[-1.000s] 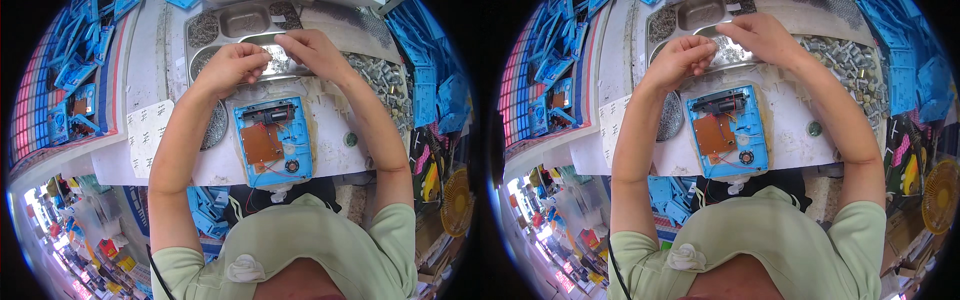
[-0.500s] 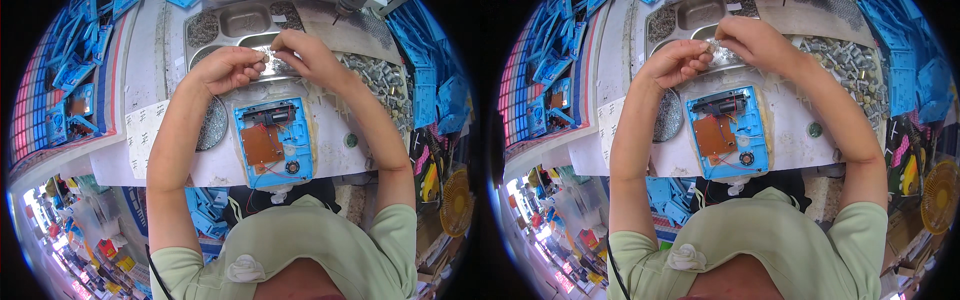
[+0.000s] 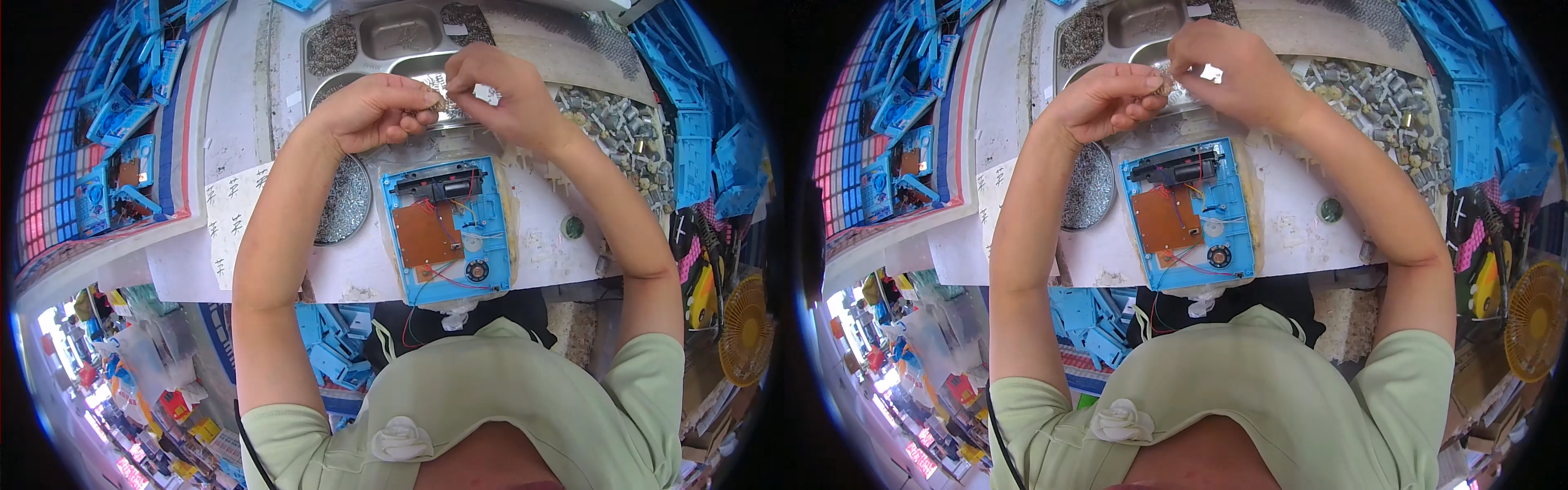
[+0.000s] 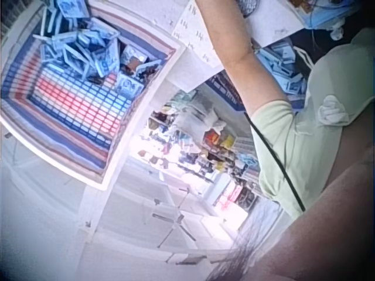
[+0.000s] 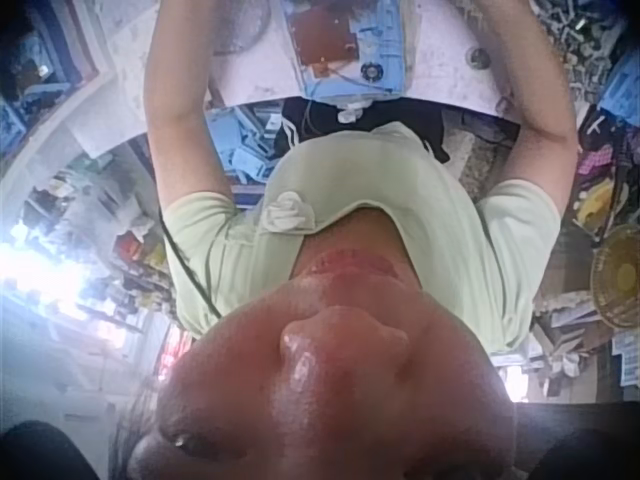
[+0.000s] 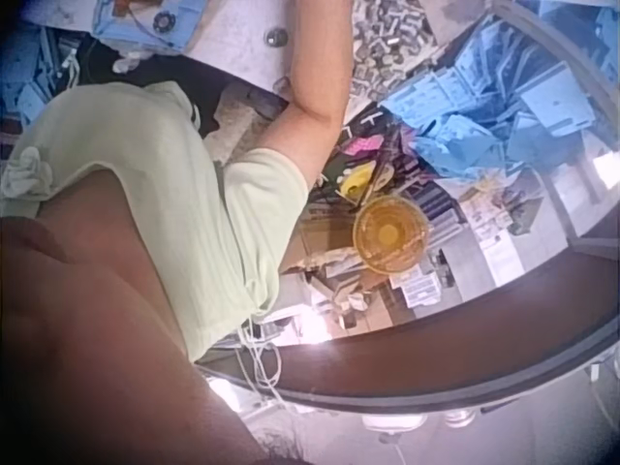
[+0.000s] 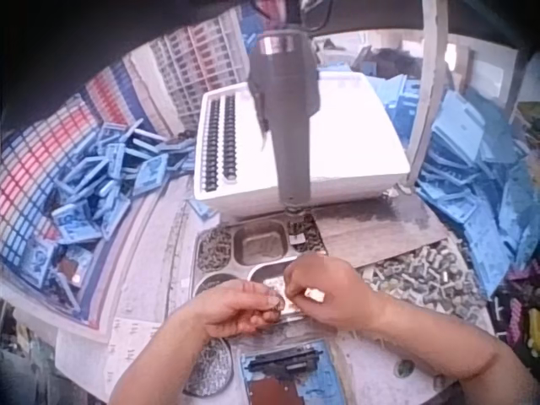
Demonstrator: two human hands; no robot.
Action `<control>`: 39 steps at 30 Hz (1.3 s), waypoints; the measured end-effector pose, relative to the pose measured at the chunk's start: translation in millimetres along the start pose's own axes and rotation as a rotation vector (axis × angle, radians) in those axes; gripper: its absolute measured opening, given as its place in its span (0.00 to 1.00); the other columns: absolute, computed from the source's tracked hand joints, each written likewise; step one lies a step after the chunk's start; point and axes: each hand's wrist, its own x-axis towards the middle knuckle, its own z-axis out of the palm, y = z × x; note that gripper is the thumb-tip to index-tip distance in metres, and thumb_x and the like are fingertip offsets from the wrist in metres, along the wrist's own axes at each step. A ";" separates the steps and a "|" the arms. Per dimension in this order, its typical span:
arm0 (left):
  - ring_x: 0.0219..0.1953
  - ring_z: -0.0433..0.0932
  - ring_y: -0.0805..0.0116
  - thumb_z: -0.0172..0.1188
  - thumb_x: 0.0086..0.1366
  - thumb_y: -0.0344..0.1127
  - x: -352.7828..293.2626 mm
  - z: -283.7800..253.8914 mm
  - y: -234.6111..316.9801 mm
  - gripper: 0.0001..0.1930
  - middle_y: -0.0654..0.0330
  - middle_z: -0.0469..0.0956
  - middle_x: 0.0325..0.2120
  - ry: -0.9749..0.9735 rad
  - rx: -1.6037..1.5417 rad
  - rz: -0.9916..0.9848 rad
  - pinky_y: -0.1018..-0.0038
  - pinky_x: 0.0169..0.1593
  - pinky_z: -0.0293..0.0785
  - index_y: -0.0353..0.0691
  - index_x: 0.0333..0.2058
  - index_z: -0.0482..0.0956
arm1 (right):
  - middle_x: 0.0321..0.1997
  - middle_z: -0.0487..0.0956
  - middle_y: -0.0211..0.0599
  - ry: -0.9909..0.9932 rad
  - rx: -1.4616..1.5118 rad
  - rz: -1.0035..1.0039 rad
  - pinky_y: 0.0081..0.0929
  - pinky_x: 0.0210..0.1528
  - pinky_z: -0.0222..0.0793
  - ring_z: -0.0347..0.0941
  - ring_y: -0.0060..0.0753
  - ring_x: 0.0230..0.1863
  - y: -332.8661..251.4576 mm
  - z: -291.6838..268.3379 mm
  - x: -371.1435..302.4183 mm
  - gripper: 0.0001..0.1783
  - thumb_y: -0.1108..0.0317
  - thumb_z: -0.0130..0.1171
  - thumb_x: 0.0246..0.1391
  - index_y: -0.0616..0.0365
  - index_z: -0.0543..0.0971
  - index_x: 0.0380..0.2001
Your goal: Assembling small electronic components and plastic parts for a toy using hands and an electric screwdriver.
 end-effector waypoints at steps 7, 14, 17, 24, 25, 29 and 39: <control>0.18 0.68 0.82 0.61 0.62 0.35 6.8 19.2 -14.5 0.09 0.67 0.74 0.21 0.457 0.495 0.424 0.84 0.23 0.65 0.34 0.36 0.77 | 0.33 0.77 0.34 -0.019 0.078 0.483 0.23 0.31 0.70 0.74 0.26 0.30 -1.8 -0.7 2.4 0.09 0.66 0.56 0.56 0.61 0.77 0.32; 0.25 0.71 0.80 0.59 0.65 0.34 6.1 37.4 -19.4 0.10 0.64 0.76 0.28 0.452 0.241 0.527 0.84 0.26 0.69 0.33 0.39 0.76 | 0.18 0.73 0.33 -0.069 0.269 0.648 0.28 0.27 0.63 0.72 0.26 0.24 -13.5 1.5 11.2 0.21 0.55 0.49 0.63 0.61 0.78 0.25; 0.27 0.71 0.80 0.57 0.66 0.33 0.6 31.0 -13.7 0.09 0.61 0.76 0.30 0.268 -0.142 0.426 0.85 0.26 0.70 0.32 0.38 0.75 | 0.25 0.74 0.39 -0.005 0.107 0.464 0.33 0.31 0.66 0.73 0.38 0.29 -20.8 1.1 9.9 0.12 0.62 0.54 0.59 0.60 0.76 0.29; 0.23 0.70 0.83 0.60 0.64 0.34 1.6 24.7 -19.3 0.08 0.66 0.75 0.25 0.436 0.089 0.335 0.87 0.21 0.64 0.35 0.37 0.76 | 0.34 0.75 0.39 0.061 -0.340 0.061 0.39 0.35 0.69 0.72 0.45 0.37 -7.1 1.1 -3.4 0.08 0.68 0.59 0.50 0.57 0.74 0.34; 0.21 0.69 0.83 0.61 0.63 0.34 2.5 28.2 -21.0 0.08 0.67 0.75 0.24 0.529 0.307 0.400 0.87 0.21 0.64 0.36 0.36 0.76 | 0.33 0.76 0.40 0.030 -0.350 0.136 0.37 0.34 0.68 0.73 0.44 0.36 -3.4 2.8 -6.1 0.09 0.66 0.59 0.51 0.58 0.75 0.34; 0.18 0.69 0.85 0.65 0.59 0.35 7.3 36.6 -26.7 0.10 0.68 0.75 0.20 0.733 0.915 0.581 0.85 0.21 0.63 0.37 0.34 0.76 | 0.26 0.72 0.29 -0.098 0.229 0.703 0.23 0.27 0.62 0.67 0.20 0.24 -15.9 -2.6 6.1 0.12 0.62 0.54 0.61 0.61 0.74 0.32; 0.26 0.76 0.78 0.62 0.62 0.34 -6.3 36.9 -24.0 0.10 0.62 0.78 0.28 0.324 0.111 0.366 0.87 0.25 0.70 0.34 0.37 0.77 | 0.26 0.72 0.27 -0.217 0.353 0.571 0.21 0.28 0.61 0.67 0.18 0.29 -19.6 -10.0 0.1 0.11 0.64 0.53 0.61 0.62 0.74 0.31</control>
